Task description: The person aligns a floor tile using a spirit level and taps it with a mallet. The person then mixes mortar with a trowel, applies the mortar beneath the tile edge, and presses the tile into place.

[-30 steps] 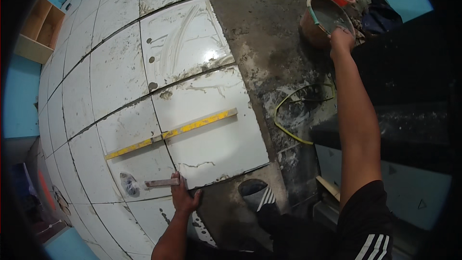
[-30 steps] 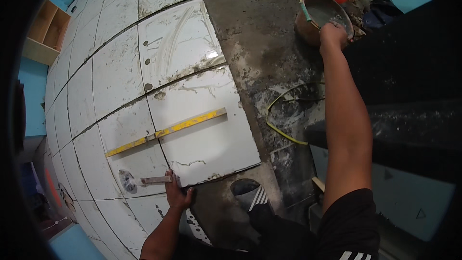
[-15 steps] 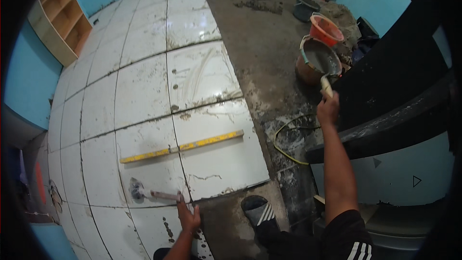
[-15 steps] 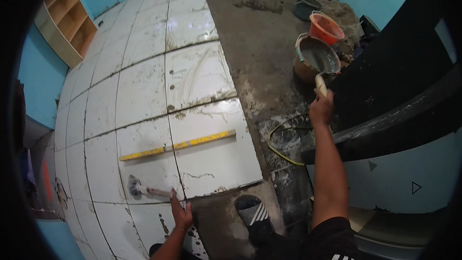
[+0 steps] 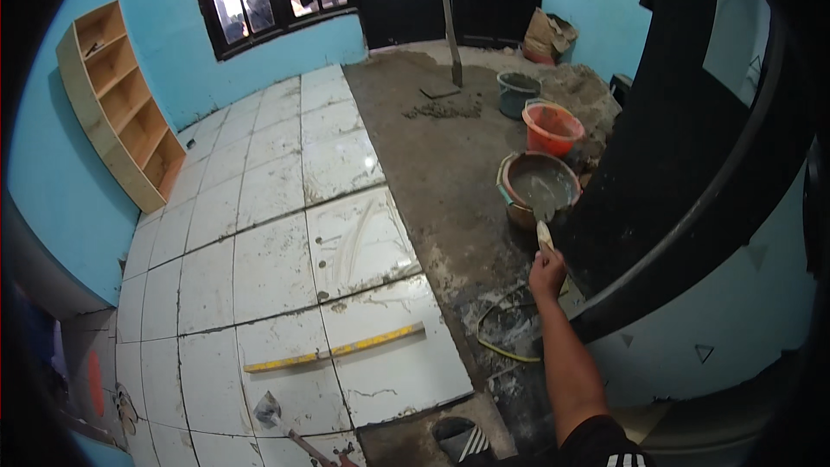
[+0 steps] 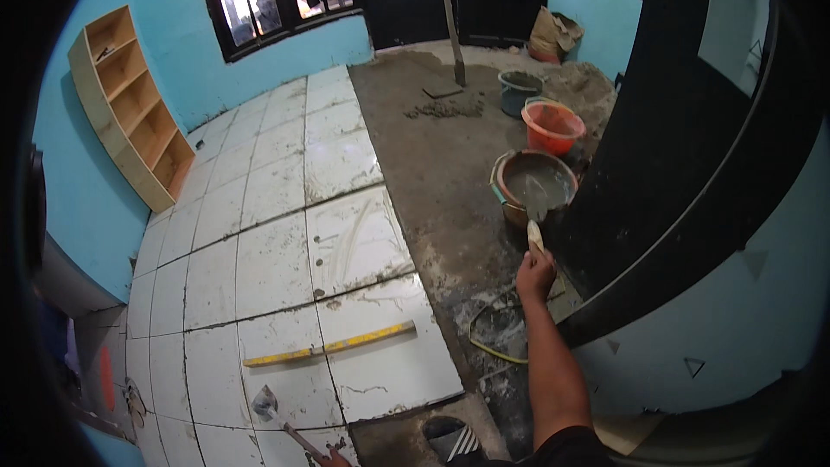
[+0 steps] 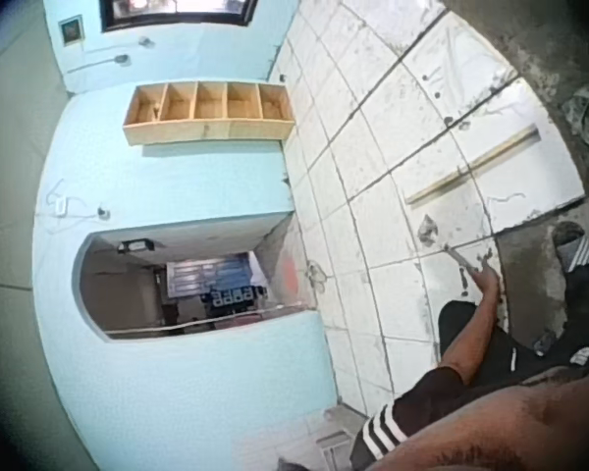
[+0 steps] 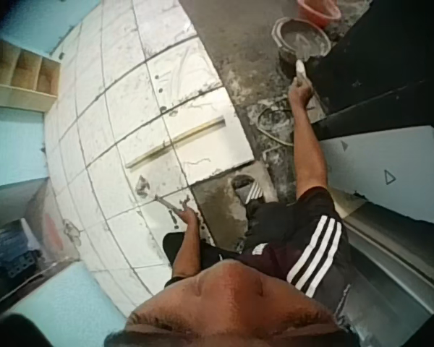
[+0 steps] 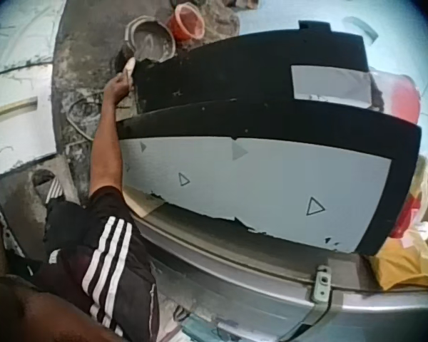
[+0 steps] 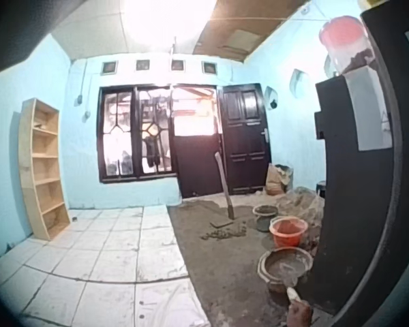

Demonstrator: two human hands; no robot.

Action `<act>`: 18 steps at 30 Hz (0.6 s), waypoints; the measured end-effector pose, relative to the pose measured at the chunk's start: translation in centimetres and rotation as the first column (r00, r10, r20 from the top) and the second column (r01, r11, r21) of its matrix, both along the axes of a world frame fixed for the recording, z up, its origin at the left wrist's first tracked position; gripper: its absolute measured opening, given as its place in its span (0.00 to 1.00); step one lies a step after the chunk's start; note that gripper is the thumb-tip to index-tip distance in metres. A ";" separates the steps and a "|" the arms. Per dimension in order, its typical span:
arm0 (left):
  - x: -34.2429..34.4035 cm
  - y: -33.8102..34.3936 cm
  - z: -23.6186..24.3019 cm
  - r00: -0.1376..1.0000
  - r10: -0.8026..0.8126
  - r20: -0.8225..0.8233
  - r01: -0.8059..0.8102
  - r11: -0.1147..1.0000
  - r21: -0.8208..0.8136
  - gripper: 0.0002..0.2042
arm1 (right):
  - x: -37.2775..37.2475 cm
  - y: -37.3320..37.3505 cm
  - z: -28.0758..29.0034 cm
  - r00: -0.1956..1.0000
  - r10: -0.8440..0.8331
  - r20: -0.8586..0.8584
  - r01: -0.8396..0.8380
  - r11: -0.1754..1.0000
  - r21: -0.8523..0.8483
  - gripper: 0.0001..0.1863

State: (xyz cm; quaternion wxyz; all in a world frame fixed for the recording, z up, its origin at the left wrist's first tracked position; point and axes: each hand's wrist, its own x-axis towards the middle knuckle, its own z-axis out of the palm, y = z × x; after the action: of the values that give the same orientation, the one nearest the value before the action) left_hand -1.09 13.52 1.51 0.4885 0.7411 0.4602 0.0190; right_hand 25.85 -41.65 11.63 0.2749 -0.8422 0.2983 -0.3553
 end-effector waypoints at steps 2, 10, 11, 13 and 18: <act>2.3 -1.3 2.4 0.970 0.219 -0.103 -0.224 0.974 -0.038 0.38 | 0.2 -0.4 0.4 0.998 -0.021 0.051 0.016 0.995 0.103 0.21; -0.2 0.2 -4.2 0.982 -0.111 -0.152 0.104 0.993 -0.057 0.28 | 1.0 2.0 2.2 0.961 0.187 -0.206 0.144 0.300 0.943 0.27; 1.0 -1.0 -2.9 0.973 -0.135 -0.185 0.065 0.938 -0.342 0.26 | 0.7 2.2 2.8 0.956 0.195 -0.219 0.175 0.220 0.960 0.28; 1.8 -3.0 1.3 0.960 -0.159 -0.232 -0.012 0.801 -0.599 0.24 | -1.4 3.8 4.1 0.958 0.160 -0.238 0.232 0.054 0.971 0.28; 1.9 -7.1 16.5 0.879 -0.459 -0.133 0.347 0.803 -0.484 0.28 | -7.5 8.7 8.2 0.787 0.190 -0.587 0.577 0.114 0.809 0.28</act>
State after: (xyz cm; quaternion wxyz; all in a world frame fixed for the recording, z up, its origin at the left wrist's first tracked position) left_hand 0.84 6.46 18.06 0.5776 0.6866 0.3390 -0.2827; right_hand 18.35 -32.92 19.86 0.5983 -0.4612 0.6355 0.1597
